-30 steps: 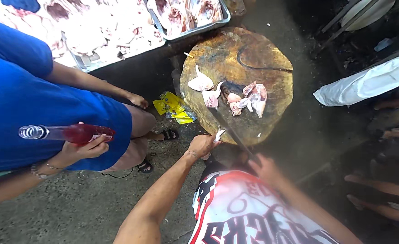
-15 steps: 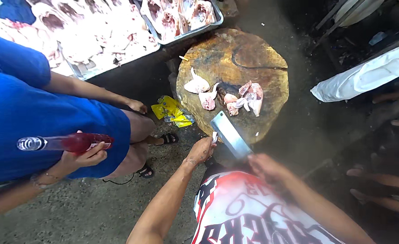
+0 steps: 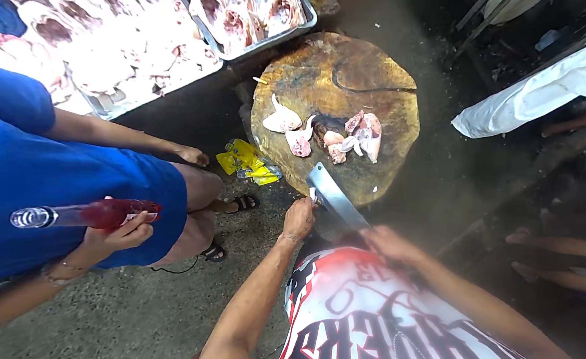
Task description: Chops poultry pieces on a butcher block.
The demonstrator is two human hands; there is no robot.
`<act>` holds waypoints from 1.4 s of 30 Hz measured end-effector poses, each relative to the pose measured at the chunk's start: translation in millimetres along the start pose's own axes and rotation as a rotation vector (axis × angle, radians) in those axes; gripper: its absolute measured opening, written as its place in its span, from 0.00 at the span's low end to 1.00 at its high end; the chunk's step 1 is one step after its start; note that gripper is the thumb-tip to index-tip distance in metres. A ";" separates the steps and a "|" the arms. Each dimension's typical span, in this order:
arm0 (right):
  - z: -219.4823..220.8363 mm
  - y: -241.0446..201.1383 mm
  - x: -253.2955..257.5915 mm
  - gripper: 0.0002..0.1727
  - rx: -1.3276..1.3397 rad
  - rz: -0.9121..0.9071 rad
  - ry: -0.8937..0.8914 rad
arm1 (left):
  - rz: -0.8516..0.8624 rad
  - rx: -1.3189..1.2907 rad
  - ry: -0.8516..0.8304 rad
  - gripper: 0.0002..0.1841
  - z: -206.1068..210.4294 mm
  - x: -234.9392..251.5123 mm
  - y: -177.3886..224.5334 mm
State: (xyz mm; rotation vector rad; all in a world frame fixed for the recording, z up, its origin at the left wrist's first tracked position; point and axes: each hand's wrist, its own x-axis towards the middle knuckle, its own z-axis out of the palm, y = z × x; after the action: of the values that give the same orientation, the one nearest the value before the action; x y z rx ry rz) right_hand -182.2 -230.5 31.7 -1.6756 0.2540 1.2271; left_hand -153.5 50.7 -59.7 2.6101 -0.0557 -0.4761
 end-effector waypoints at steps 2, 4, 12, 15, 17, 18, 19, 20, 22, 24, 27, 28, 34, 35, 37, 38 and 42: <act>4.8 3.7 0.4 0.25 -0.192 -0.033 0.055 | -0.044 -0.018 -0.012 0.16 -1.2 -0.9 4.8; 9.2 6.5 1.1 0.26 -0.319 -0.067 0.104 | -0.080 -0.027 -0.018 0.17 -2.7 -0.4 8.8; 18.1 4.6 -1.1 0.25 -0.201 -0.035 0.092 | -0.093 -0.027 0.030 0.17 5.1 -0.6 11.0; 25.3 14.2 -2.4 0.31 -0.568 -0.040 0.230 | -0.122 -0.084 0.057 0.18 5.9 -5.7 16.2; 33.5 12.8 -4.4 0.34 -0.714 0.021 0.273 | -0.148 -0.113 0.079 0.17 4.5 -5.8 19.9; 36.9 11.2 -5.5 0.35 -0.754 0.043 0.287 | -0.164 -0.127 0.076 0.17 3.8 -5.5 21.3; 38.9 11.0 -5.1 0.35 -0.780 0.049 0.299 | -0.177 -0.140 0.071 0.17 3.3 -4.4 21.5; 40.2 12.4 -5.4 0.35 -0.785 0.051 0.303 | -0.195 -0.152 0.056 0.17 2.8 -4.4 22.3; 39.5 11.6 -7.9 0.34 -0.778 0.041 0.305 | -0.218 -0.172 0.035 0.17 -0.1 -4.9 24.9; 35.4 3.8 -14.4 0.33 -0.781 0.041 0.296 | -0.242 -0.210 0.033 0.18 -2.9 -4.2 28.2; 35.6 7.2 -19.3 0.34 -0.798 0.044 0.300 | -0.364 -0.299 0.051 0.18 -12.5 0.0 28.2; 36.0 10.4 -19.4 0.34 -0.781 0.038 0.298 | -0.383 -0.308 0.058 0.19 -16.1 2.6 23.9; 12.6 33.4 -27.8 0.28 -0.059 0.008 0.191 | -0.302 -0.297 0.023 0.21 -37.4 1.9 -10.1; 13.2 37.3 -34.3 0.28 -0.048 0.013 0.259 | -0.297 -0.350 0.064 0.21 -43.0 -3.9 -12.4; 10.6 44.3 -43.4 0.29 -0.128 -0.014 0.374 | -0.283 -0.531 0.172 0.18 -53.6 -15.9 -11.2; 8.2 45.3 -43.7 0.29 -0.169 -0.028 0.385 | -0.275 -0.663 0.228 0.16 -58.9 -20.4 -6.9; 4.8 39.7 -22.5 0.28 -0.144 -0.034 0.260 | -0.240 -1.367 0.239 0.09 -67.0 -18.1 23.3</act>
State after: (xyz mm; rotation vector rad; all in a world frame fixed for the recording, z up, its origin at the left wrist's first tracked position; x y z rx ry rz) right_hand -221.4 -253.8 26.7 -1.9585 0.2990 1.0211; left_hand -146.5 62.8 12.2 1.2963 0.4898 -0.1462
